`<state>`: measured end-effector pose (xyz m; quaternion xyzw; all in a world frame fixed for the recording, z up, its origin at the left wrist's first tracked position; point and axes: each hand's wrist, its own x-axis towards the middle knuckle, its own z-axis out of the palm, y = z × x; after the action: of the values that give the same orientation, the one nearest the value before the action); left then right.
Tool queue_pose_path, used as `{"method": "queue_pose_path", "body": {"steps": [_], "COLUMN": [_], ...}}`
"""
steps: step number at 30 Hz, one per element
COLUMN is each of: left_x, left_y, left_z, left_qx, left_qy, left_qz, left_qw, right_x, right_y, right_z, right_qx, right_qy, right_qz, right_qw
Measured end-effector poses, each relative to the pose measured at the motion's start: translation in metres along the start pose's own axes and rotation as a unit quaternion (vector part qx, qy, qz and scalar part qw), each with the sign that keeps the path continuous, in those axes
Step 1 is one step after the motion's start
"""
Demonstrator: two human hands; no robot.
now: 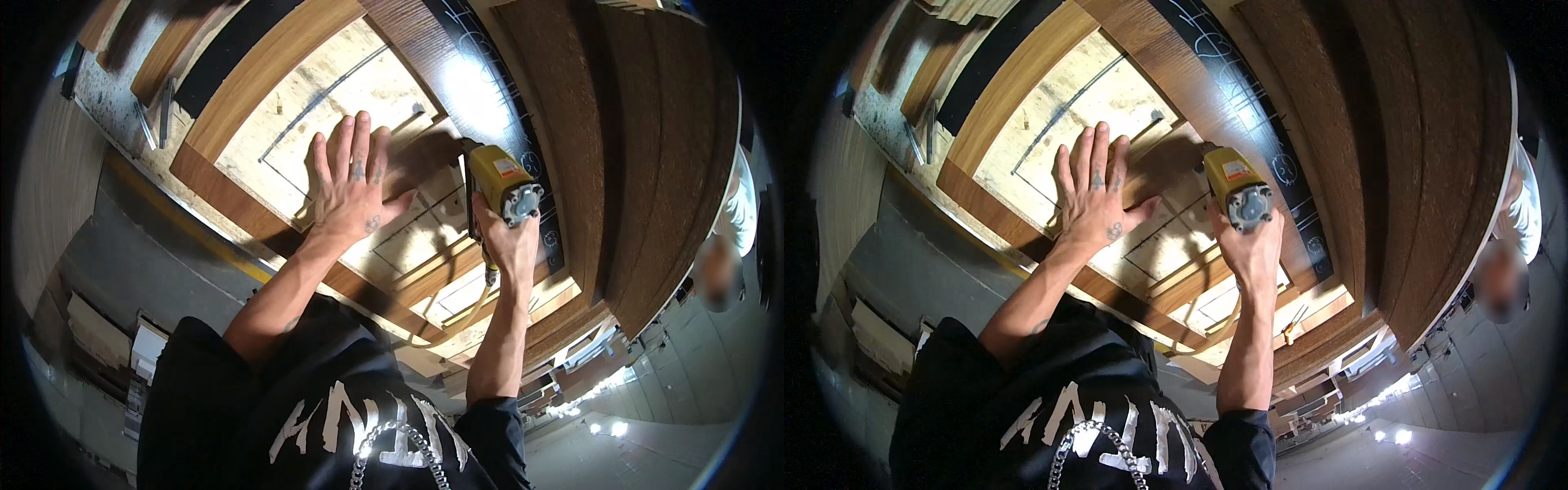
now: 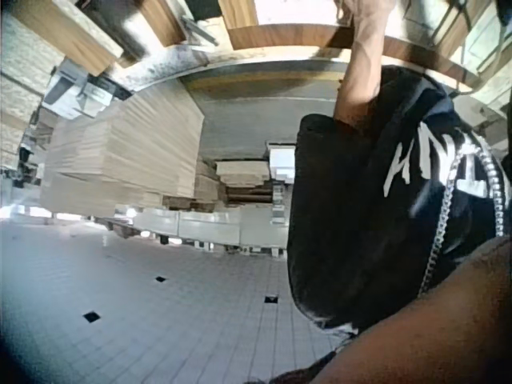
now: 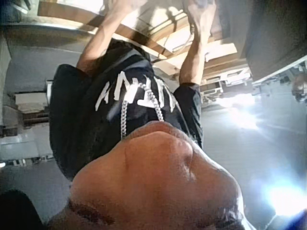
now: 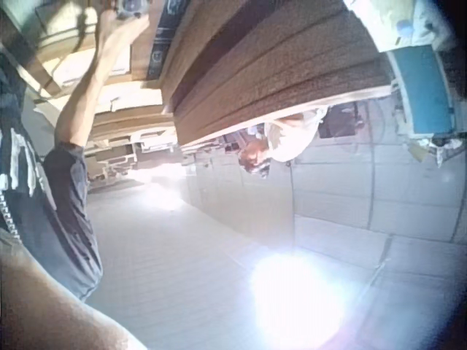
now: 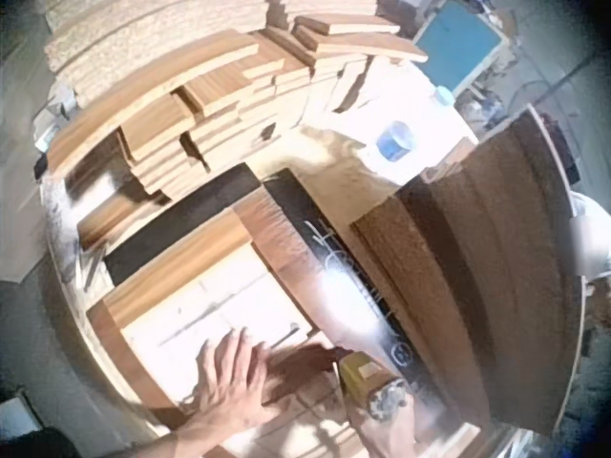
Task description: The person assembles wooden frames on a workbench by aligning wooden pieces and fastening them with a nail gun. They repeatedly pick up pieces, position them into rectangular frames, and use the nail gun to secure joints. A coworker is visible in the background handling similar wooden parts.
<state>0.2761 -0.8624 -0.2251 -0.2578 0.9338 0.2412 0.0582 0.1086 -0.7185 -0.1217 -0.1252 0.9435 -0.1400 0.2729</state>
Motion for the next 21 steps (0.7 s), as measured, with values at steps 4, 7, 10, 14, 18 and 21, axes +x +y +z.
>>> {"method": "queue_pose_path", "body": {"steps": [4, 7, 10, 14, 18, 21], "left_x": [0.001, 0.002, 0.002, 0.003, 0.002, 0.002], "left_y": [-0.003, -0.003, -0.002, -0.001, -0.002, -0.003], "left_z": [0.004, 0.005, 0.004, 0.002, 0.002, 0.002], "left_qx": [-0.003, -0.013, -0.015, -0.008, -0.002, 0.006], "left_qy": [0.012, 0.008, 0.024, 0.029, 0.027, 0.014], "left_qz": [0.013, 0.004, 0.01, 0.007, 0.007, 0.005], "left_qw": [1.0, 1.0, 1.0, 1.0, 1.0, 1.0], "right_x": [-0.001, 0.0, -0.003, -0.002, 0.003, 0.01], "right_y": [-0.025, -0.014, -0.018, -0.016, -0.012, -0.021], "right_z": [-0.011, -0.006, -0.006, -0.004, -0.006, -0.006], "right_qx": [0.067, 0.002, -0.015, -0.035, -0.038, -0.013], "right_qy": [-0.077, -0.054, -0.038, -0.044, -0.045, -0.048], "right_qz": [0.082, 0.041, 0.056, 0.048, -0.005, -0.048], "right_qw": [0.991, 0.998, 0.998, 0.997, 0.998, 0.998]}}
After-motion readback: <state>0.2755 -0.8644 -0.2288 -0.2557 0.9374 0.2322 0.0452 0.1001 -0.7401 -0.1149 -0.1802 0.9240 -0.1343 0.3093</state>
